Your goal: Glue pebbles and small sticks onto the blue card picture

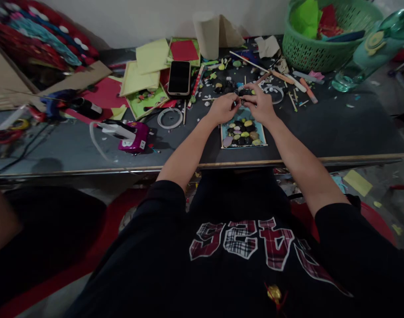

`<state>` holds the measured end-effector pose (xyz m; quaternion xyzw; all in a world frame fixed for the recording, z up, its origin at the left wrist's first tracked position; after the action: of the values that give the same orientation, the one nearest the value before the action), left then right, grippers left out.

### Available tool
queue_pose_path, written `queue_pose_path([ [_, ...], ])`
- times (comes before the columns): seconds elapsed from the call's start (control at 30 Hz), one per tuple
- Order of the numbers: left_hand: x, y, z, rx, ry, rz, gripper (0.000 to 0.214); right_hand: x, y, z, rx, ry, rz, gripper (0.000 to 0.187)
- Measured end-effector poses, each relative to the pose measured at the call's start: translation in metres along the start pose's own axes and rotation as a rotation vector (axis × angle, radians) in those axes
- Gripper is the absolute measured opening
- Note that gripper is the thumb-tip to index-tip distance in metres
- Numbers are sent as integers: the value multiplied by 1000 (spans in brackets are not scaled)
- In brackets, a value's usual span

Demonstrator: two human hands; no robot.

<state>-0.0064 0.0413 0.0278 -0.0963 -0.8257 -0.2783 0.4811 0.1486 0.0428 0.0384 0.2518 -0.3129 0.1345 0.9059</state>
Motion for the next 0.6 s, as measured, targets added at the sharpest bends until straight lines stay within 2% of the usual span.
queue_pose_path([
  [0.3, -1, 0, -2, -95, 81, 30, 31, 6, 0, 13, 123, -129, 77, 48],
  [0.47, 1, 0, -5, -105, 113, 50, 28, 5, -1, 14, 202, -177, 112, 53],
  [0.6, 2, 0, -4, -79, 121, 64, 28, 5, 0, 10, 229, -224, 91, 47],
])
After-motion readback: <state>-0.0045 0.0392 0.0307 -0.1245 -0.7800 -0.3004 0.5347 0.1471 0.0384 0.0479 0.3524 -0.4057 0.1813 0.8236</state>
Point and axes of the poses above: each hand's wrist, its own y-axis towards the middle knuckle, its own x-axis out of the back of the hand, z = x × y, the point moved 5 cm from there along y, towards the middle knuckle, and after that the axes turned 3 degrees about -y, right-handed, at the moved point
